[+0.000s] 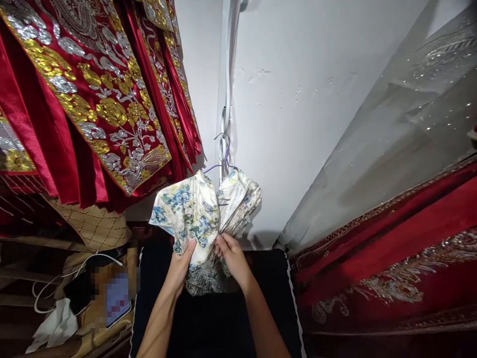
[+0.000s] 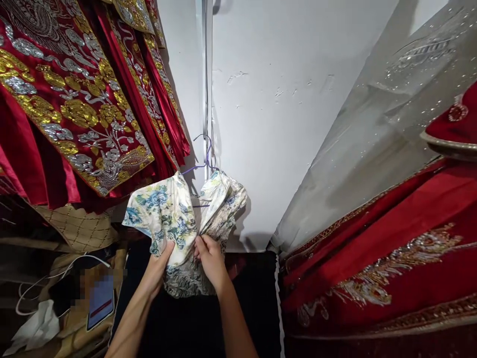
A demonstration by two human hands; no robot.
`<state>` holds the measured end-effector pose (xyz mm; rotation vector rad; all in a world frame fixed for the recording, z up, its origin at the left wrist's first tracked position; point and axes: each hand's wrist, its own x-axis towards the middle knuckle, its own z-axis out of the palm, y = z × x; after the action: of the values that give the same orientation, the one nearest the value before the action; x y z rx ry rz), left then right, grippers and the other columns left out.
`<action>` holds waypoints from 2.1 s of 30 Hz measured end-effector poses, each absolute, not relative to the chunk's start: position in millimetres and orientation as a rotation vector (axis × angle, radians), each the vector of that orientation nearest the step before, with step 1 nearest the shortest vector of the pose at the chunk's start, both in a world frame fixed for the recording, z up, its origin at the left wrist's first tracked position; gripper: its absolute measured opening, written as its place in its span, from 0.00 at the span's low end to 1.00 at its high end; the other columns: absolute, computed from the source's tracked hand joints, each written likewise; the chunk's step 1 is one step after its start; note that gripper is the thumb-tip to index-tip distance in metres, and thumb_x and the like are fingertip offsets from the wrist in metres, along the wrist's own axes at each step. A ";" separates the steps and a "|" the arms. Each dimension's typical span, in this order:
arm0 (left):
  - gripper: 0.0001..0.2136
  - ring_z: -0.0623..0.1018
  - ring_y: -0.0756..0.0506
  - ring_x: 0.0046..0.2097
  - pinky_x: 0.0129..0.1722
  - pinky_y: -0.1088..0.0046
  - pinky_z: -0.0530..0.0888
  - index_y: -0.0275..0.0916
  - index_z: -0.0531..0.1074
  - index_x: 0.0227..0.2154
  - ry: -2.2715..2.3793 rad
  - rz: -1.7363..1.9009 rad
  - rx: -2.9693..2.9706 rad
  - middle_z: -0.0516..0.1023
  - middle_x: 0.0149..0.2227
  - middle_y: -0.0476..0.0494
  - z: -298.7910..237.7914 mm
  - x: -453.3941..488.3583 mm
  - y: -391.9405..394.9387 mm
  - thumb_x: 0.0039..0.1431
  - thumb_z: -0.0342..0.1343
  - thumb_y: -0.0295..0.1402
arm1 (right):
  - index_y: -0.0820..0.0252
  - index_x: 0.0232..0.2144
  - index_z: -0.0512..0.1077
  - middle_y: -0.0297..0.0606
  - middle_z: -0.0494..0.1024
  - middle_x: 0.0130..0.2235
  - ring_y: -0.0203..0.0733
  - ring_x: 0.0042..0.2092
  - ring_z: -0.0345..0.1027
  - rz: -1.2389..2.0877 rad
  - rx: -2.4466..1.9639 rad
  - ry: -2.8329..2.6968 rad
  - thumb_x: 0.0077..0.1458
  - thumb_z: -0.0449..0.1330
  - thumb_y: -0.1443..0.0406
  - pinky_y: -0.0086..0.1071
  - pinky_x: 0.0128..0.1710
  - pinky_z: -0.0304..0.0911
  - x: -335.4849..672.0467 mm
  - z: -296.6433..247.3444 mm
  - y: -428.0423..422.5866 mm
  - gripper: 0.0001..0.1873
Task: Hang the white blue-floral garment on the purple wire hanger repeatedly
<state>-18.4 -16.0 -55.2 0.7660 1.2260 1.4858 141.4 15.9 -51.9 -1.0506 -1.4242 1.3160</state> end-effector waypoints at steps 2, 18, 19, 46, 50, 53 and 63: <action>0.27 0.73 0.38 0.60 0.60 0.61 0.70 0.44 0.68 0.58 1.199 1.483 0.775 0.76 0.56 0.40 -55.6 -18.5 -17.3 0.57 0.63 0.45 | 0.56 0.27 0.68 0.31 0.69 0.24 0.38 0.27 0.62 1.317 -1.035 -1.432 0.60 0.55 0.47 0.32 0.29 0.56 146.8 -44.0 15.9 0.21; 0.05 0.76 0.42 0.38 0.41 0.68 0.72 0.43 0.74 0.37 1.375 1.418 1.408 0.75 0.33 0.47 -72.9 46.3 -20.9 0.59 0.56 0.36 | 0.58 0.19 0.67 0.29 0.63 0.14 0.33 0.19 0.55 1.355 -1.160 -1.450 0.57 0.55 0.56 0.29 0.23 0.51 163.9 -48.5 0.0 0.19; 0.05 0.74 0.43 0.36 0.38 0.69 0.71 0.42 0.73 0.34 1.385 1.427 1.393 0.73 0.30 0.48 -72.8 50.9 -20.9 0.60 0.55 0.37 | 0.59 0.19 0.68 0.28 0.62 0.14 0.33 0.19 0.54 1.392 -1.142 -1.430 0.57 0.55 0.56 0.29 0.23 0.50 164.2 -44.9 -1.4 0.18; 0.08 0.75 0.42 0.43 0.48 0.68 0.68 0.42 0.75 0.35 1.131 1.611 2.238 0.77 0.37 0.42 127.7 14.3 54.2 0.65 0.52 0.35 | 0.59 0.25 0.69 0.28 0.66 0.16 0.32 0.19 0.55 1.037 -0.899 -1.392 0.56 0.57 0.57 0.28 0.21 0.48 157.0 82.0 72.5 0.13; 0.08 0.74 0.45 0.43 0.47 0.71 0.69 0.41 0.73 0.37 1.387 2.006 1.895 0.76 0.39 0.44 119.2 -28.6 62.6 0.64 0.52 0.37 | 0.58 0.19 0.67 0.29 0.65 0.15 0.33 0.19 0.55 1.085 -1.052 -1.389 0.54 0.57 0.57 0.29 0.21 0.48 151.3 16.4 67.9 0.16; 0.09 0.73 0.48 0.38 0.41 0.74 0.70 0.40 0.70 0.35 1.414 2.239 1.198 0.73 0.35 0.47 79.1 -73.2 69.0 0.61 0.54 0.40 | 0.57 0.17 0.65 0.28 0.63 0.13 0.33 0.17 0.53 1.196 -1.061 -1.355 0.54 0.56 0.57 0.29 0.21 0.48 142.1 -23.7 41.1 0.17; 0.15 0.74 0.43 0.29 0.34 0.67 0.71 0.35 0.74 0.23 1.298 1.438 0.902 0.73 0.22 0.47 -61.5 -26.9 40.0 0.36 0.68 0.41 | 0.59 0.16 0.67 0.27 0.60 0.11 0.30 0.15 0.50 1.507 -1.002 -1.419 0.53 0.53 0.64 0.28 0.20 0.46 179.8 -28.7 8.6 0.15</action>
<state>-26.9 40.0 -61.5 0.9018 1.2980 1.4378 179.8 8.6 -28.7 -1.0022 -1.4185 1.5071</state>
